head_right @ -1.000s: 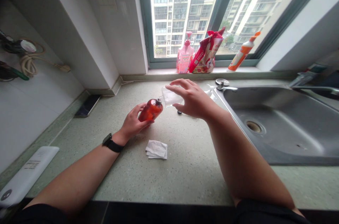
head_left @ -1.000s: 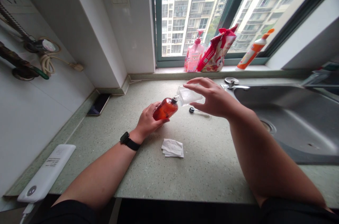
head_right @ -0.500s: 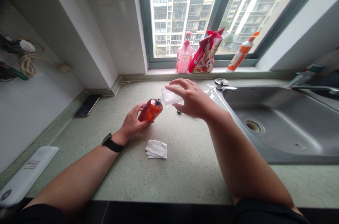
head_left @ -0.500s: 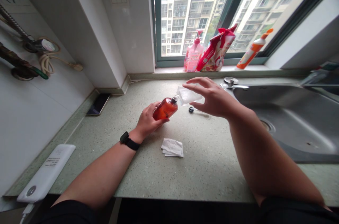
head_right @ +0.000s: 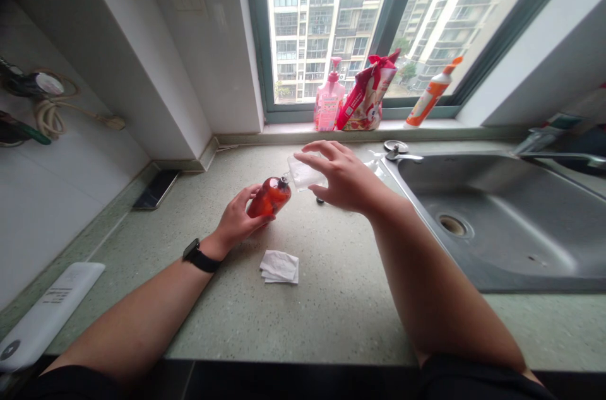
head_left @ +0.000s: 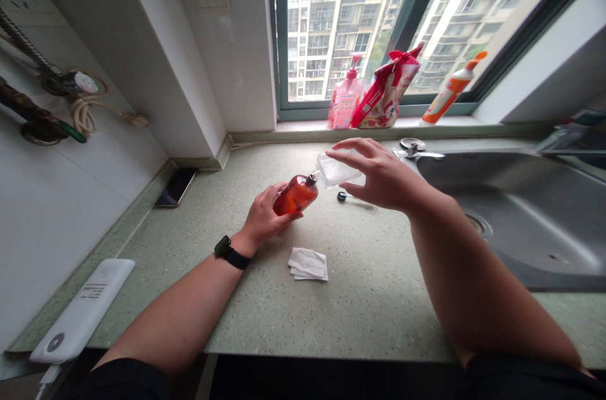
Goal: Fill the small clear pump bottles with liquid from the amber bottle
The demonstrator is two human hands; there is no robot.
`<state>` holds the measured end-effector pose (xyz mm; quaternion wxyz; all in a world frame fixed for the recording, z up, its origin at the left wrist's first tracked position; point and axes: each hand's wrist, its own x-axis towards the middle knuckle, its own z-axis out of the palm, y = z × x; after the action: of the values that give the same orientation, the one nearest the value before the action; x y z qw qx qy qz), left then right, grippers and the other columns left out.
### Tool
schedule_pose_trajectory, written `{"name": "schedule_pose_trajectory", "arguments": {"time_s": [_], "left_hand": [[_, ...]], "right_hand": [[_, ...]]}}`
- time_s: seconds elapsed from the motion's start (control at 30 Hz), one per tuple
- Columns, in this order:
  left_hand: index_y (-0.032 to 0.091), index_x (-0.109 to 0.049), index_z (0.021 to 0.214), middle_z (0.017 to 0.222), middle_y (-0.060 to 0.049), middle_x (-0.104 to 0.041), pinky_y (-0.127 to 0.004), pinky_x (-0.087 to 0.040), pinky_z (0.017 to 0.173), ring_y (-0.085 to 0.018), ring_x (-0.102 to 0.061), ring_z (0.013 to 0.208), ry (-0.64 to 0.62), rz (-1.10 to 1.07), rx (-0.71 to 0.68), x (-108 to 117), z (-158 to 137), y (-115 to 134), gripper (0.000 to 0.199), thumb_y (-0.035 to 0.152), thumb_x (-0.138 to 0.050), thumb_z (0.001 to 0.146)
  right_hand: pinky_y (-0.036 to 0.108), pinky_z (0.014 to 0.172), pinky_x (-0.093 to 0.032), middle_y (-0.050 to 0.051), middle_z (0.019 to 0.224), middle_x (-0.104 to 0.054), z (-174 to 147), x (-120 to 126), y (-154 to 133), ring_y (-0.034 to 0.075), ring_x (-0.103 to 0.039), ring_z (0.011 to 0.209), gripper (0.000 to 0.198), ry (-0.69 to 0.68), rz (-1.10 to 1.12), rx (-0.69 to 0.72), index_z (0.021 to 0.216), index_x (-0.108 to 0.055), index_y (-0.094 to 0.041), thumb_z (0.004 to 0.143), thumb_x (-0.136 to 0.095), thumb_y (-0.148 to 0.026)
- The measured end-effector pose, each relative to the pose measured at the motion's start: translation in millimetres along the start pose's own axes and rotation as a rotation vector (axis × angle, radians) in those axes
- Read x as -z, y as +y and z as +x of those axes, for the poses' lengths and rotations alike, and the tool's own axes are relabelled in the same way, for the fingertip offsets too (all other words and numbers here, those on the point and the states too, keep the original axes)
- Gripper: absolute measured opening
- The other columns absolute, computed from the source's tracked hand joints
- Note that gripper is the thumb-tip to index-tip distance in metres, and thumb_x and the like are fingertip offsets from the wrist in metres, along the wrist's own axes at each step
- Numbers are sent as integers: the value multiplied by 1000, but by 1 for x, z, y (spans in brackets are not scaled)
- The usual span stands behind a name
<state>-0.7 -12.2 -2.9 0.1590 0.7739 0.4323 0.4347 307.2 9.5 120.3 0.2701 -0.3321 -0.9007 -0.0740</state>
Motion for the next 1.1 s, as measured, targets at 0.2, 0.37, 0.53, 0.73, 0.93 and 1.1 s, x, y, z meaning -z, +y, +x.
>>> {"name": "schedule_pose_trajectory", "arguments": {"time_s": [0.2, 0.37, 0.53, 0.73, 0.93, 1.1], "left_hand": [[23, -60, 145, 134, -13, -75, -53, -61, 106, -33, -75, 119, -6, -4, -9, 0, 0, -1, 79, 65, -87, 84], [24, -60, 145, 135, -14, -75, -54, -60, 107, -33, -74, 120, -11, -2, 1, -1, 0, -1, 78, 64, -88, 83], [24, -61, 145, 134, -14, -75, -54, -60, 106, -33, -75, 119, -7, 0, 0, -1, 0, 0, 79, 64, -88, 83], [25, -61, 145, 134, -13, -75, -54, -61, 106, -33, -75, 119, -6, 2, -5, -1, -1, 0, 78, 64, -88, 84], [24, -60, 145, 133, -13, -75, -53, -61, 105, -33, -75, 119, -6, 5, -12, -1, 0, 0, 78, 64, -88, 84], [25, -60, 145, 133, -13, -75, -52, -62, 104, -32, -75, 117, -4, 17, -11, -1, -1, 0, 78, 63, -89, 83]], "right_hand": [[62, 114, -55, 13, 147, -66, 0, 0, -1, 35, -64, 134, 66, 7, -4, 11, 155, -60, -32, 91, -74, -21], [63, 114, -55, 11, 148, -65, 0, 1, -1, 34, -63, 134, 68, 2, -6, 9, 156, -58, -37, 92, -73, -21], [63, 114, -55, 12, 148, -65, -1, 1, 0, 35, -64, 134, 71, 3, -9, 16, 158, -57, -36, 91, -73, -20], [64, 115, -54, 10, 151, -64, -1, 2, 0, 36, -63, 135, 77, -9, -3, 10, 161, -53, -39, 90, -74, -19], [63, 115, -54, 12, 150, -65, -1, 2, -1, 36, -63, 135, 74, -3, -11, 18, 159, -56, -37, 90, -74, -19], [64, 116, -53, 10, 150, -65, 0, 2, -3, 36, -62, 136, 75, 5, -15, 18, 160, -54, -39, 90, -73, -19]]}}
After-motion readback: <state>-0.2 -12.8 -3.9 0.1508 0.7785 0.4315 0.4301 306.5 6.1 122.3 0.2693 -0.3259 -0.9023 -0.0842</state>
